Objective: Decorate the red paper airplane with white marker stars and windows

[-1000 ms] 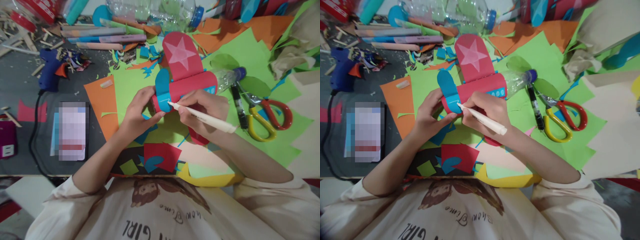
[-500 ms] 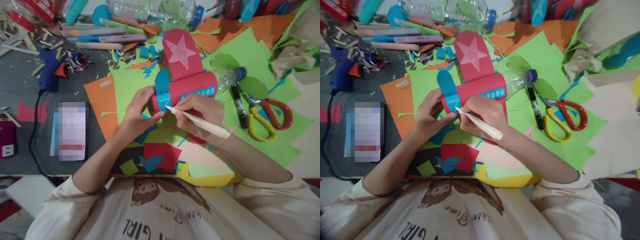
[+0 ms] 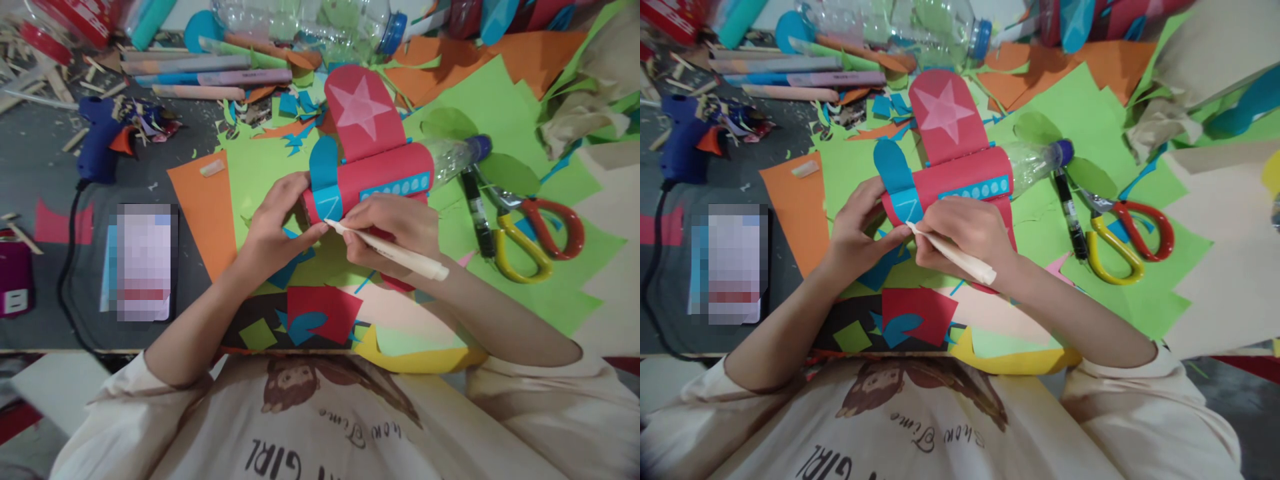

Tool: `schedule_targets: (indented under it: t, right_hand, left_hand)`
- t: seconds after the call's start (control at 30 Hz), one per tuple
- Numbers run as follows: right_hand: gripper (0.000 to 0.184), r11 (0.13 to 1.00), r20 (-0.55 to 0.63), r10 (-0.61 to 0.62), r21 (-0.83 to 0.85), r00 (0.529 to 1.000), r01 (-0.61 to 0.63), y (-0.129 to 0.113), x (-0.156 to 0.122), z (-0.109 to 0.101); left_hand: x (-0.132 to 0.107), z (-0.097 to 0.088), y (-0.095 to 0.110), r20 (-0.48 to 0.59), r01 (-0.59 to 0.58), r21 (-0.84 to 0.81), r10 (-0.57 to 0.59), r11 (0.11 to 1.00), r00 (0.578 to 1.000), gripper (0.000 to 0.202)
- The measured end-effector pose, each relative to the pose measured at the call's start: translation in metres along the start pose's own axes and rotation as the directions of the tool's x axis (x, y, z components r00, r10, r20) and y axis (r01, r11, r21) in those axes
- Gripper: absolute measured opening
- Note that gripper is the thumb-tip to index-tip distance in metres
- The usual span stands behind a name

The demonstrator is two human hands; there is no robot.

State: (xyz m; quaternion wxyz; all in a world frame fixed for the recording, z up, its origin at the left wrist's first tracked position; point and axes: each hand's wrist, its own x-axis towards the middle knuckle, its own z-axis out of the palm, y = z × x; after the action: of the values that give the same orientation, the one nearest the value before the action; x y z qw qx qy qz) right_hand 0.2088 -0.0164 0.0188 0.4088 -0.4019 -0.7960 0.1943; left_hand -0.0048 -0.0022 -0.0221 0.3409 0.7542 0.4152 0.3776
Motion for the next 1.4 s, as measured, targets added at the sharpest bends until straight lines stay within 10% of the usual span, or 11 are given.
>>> schedule_targets:
  t: [0.53, 1.4]
  right_hand:
    - [0.005, 0.916, -0.008, 0.305, 0.277, 0.952, -0.291, -0.017, 0.011, -0.013]
    - [0.023, 0.936, 0.128, 0.214, 0.256, 0.968, -0.241, -0.021, 0.014, -0.020]
  left_hand:
    - [0.000, 0.000, 0.003, 0.012, -0.009, 0.004, 0.008, 1.000, 1.000, 0.050]
    - [0.000, -0.001, 0.003, 0.006, 0.003, -0.066, -0.003, 0.998, 1.000, 0.052]
